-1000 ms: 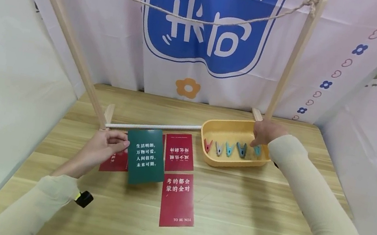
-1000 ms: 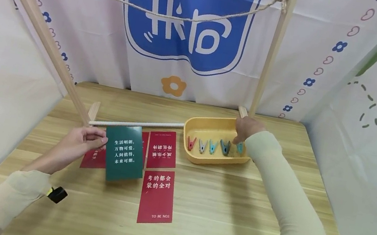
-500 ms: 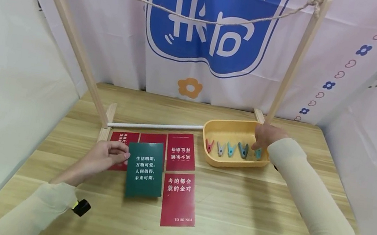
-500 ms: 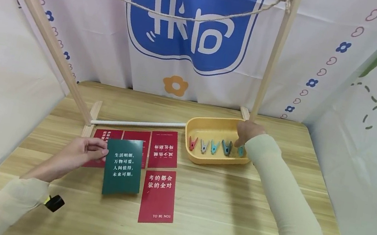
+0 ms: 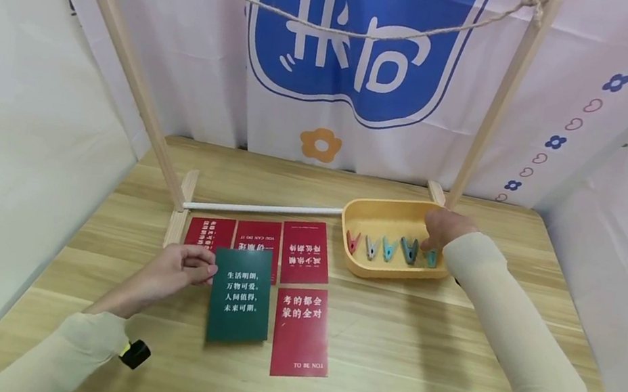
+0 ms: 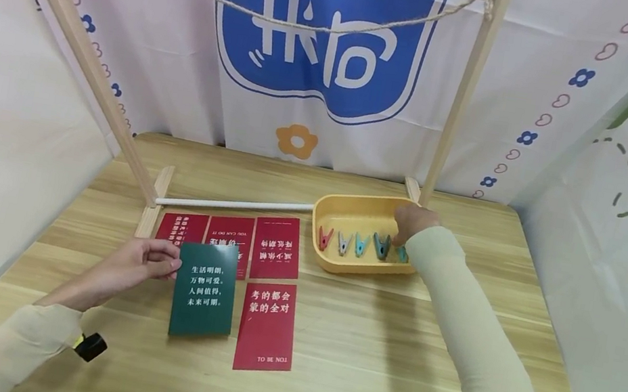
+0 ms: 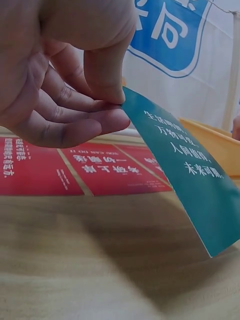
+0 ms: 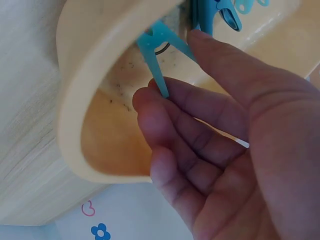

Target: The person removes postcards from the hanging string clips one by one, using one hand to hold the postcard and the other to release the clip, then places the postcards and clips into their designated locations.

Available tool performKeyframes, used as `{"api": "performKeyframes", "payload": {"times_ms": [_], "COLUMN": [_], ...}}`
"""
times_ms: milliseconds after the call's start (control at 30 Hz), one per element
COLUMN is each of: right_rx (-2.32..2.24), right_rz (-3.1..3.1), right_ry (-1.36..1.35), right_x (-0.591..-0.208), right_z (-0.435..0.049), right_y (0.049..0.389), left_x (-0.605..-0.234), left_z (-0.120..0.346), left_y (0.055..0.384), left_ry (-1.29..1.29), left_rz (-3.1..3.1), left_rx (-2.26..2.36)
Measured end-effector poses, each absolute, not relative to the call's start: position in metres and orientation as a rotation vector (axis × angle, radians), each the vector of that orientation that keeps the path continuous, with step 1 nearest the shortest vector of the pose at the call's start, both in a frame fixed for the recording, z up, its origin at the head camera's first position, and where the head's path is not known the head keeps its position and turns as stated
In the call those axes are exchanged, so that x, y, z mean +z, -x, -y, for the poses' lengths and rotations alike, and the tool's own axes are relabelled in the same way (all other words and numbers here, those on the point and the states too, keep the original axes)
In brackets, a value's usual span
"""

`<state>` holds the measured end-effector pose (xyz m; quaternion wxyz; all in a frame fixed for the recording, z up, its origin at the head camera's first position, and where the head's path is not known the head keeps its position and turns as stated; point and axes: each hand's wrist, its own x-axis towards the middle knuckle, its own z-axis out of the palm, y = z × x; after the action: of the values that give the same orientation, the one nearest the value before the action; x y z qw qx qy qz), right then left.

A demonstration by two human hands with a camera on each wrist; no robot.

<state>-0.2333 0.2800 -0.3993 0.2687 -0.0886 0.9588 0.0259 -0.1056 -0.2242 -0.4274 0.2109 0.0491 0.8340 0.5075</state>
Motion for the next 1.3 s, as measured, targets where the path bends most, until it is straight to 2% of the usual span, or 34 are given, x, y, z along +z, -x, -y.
{"api": "performKeyframes", "payload": {"times_ms": [700,1300], "right_rx": [0.109,-0.234], "right_rz": [-2.617,-2.620], "right_ry": [0.296,0.477], "right_x": [-0.394,-0.369], "right_z": [-0.278,-0.282], "right_y": [0.227,0.229], "left_x": [-0.441,-0.445], "left_z": [0.225,0.224], "left_y": [0.095,0.094], "left_ry": [-0.148,-0.160], "left_rz": [-2.246,-2.150], "left_rx": [1.355,1.333]}}
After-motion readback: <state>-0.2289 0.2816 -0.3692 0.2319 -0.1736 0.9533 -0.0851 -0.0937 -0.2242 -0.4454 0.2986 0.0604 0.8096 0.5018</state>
